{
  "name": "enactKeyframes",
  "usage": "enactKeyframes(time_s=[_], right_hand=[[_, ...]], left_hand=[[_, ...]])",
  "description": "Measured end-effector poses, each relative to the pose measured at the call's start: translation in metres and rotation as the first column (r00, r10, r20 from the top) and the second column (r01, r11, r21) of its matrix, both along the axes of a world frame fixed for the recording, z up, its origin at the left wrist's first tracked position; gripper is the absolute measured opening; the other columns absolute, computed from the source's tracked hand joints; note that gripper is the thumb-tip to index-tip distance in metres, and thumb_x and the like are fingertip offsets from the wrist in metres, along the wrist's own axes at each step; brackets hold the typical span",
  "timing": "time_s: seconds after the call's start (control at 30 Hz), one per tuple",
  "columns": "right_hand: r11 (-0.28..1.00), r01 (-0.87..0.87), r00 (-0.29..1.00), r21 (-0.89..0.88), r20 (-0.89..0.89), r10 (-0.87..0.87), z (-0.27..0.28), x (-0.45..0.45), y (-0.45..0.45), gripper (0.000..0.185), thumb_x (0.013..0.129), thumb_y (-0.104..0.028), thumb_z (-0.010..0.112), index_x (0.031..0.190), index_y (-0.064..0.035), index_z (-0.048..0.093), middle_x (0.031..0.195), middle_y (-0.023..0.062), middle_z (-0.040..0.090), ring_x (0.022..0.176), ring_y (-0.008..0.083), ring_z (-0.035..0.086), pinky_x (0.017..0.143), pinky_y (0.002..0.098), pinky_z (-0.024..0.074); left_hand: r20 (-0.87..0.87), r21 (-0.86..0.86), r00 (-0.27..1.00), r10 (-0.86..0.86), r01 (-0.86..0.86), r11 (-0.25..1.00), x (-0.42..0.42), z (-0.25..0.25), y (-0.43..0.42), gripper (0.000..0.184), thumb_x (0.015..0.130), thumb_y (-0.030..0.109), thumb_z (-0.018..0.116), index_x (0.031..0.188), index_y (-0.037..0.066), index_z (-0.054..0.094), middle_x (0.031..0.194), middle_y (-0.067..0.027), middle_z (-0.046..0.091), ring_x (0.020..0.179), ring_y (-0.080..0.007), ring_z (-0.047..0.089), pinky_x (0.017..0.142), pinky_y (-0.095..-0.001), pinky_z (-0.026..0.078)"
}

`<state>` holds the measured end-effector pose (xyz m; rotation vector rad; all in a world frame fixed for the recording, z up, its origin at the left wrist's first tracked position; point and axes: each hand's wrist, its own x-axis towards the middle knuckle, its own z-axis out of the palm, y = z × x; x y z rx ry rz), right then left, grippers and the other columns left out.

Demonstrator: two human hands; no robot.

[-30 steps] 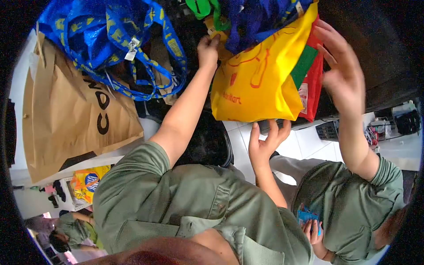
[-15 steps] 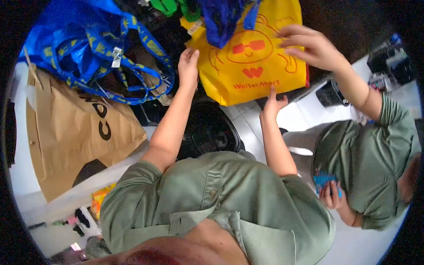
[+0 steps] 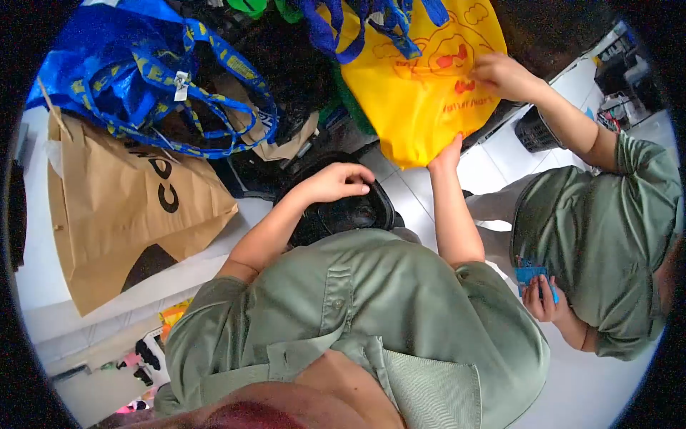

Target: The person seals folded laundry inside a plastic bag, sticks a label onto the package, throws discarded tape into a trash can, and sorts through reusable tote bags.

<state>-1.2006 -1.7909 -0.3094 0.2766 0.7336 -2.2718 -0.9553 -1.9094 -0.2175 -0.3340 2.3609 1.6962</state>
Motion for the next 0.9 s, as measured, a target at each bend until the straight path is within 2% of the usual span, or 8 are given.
enactKeyframes(time_s=[0.07,0.13,0.3,0.4,0.53,0.6,0.8,0.9], right_hand=[[0.997,-0.066,0.998,0.039,0.025,0.065,0.003,0.008,0.012,0.057,0.093,-0.05,0.027,0.132,-0.01,0.037,0.135,0.0102,0.044,0.12,0.0326,0.044,0.1,0.0489,0.0343],[0.948,-0.115,0.903,0.298,0.429,-0.025,-0.025,0.003,0.029,0.064,0.09,-0.056,0.027,0.134,-0.0104,0.033,0.136,0.0116,0.042,0.122,0.0328,0.043,0.1,0.0489,0.0316],[0.913,-0.106,0.904,0.394,0.421,-0.077,-0.059,0.007,0.052,0.064,0.089,-0.059,0.027,0.132,-0.011,0.033,0.134,0.0142,0.043,0.118,0.0332,0.045,0.096,0.0508,0.0324],[0.912,-0.063,0.894,0.406,0.429,-0.129,-0.054,0.003,0.053,0.061,0.089,-0.058,0.031,0.128,-0.0106,0.036,0.131,0.0159,0.045,0.118,0.034,0.045,0.097,0.0508,0.0308],[0.93,-0.095,0.986,0.355,0.159,0.04,-0.013,0.003,0.047,0.062,0.086,-0.055,0.045,0.129,-0.0133,0.033,0.135,0.0141,0.041,0.123,0.0344,0.037,0.099,0.0519,0.0256],[0.929,0.053,0.981,0.366,-0.194,0.021,0.009,0.003,0.032,0.064,0.085,-0.048,0.052,0.134,-0.0151,0.028,0.134,0.0095,0.041,0.12,0.0319,0.039,0.097,0.0525,0.027],[0.958,-0.003,0.935,0.287,-0.338,0.104,0.02,0.004,0.005,0.069,0.084,-0.039,0.056,0.139,-0.0167,0.019,0.125,0.003,0.046,0.113,0.0259,0.044,0.088,0.048,0.0332],[0.98,-0.027,0.821,0.197,-0.554,0.134,0.04,0.031,-0.01,0.064,0.086,-0.034,0.054,0.137,-0.0112,0.023,0.122,0.0062,0.049,0.11,0.0205,0.048,0.092,0.04,0.0375]], left_hand=[[-0.043,-0.046,0.999,0.013,-0.015,0.999,0.008,-0.019,-0.001,0.033,0.083,0.015,0.064,0.112,0.001,0.057,0.094,-0.0036,0.062,0.085,-0.0098,0.057,0.078,-0.0264,0.047],[-0.057,0.19,0.935,0.349,-0.333,0.924,0.01,-0.033,-0.007,0.033,0.083,0.015,0.064,0.111,-0.001,0.057,0.098,-0.005,0.063,0.087,-0.0114,0.058,0.08,-0.0263,0.047],[-0.207,0.163,0.718,0.665,-0.644,0.747,-0.013,-0.05,-0.031,0.033,0.08,0.017,0.066,0.106,-0.003,0.057,0.096,-0.011,0.064,0.082,-0.0161,0.062,0.077,-0.0274,0.048],[-0.18,0.101,0.756,0.629,-0.622,0.777,-0.021,-0.036,-0.025,0.029,0.081,0.017,0.065,0.102,-0.002,0.06,0.091,-0.0094,0.065,0.079,-0.0143,0.061,0.074,-0.0264,0.048],[-0.066,0.101,0.869,0.49,-0.483,0.87,-0.025,-0.003,-0.005,0.021,0.085,0.018,0.063,0.095,0.0,0.062,0.09,-0.0025,0.064,0.082,-0.0076,0.057,0.076,-0.0229,0.045],[-0.079,0.127,0.885,0.46,-0.449,0.885,-0.029,0.01,0.005,0.019,0.085,0.018,0.063,0.093,0.0,0.062,0.088,-0.0015,0.064,0.08,-0.0069,0.057,0.076,-0.0224,0.045],[-0.101,0.083,0.935,0.34,-0.332,0.94,-0.021,0.056,0.019,0.02,0.085,0.018,0.063,0.095,0.0,0.063,0.092,-0.0035,0.065,0.084,-0.0085,0.058,0.077,-0.0238,0.046],[-0.074,0.34,0.994,-0.083,0.103,0.935,-0.005,0.087,0.024,0.025,0.085,0.019,0.064,0.101,0.0,0.063,0.097,-0.0056,0.065,0.089,-0.011,0.06,0.079,-0.0253,0.047]])
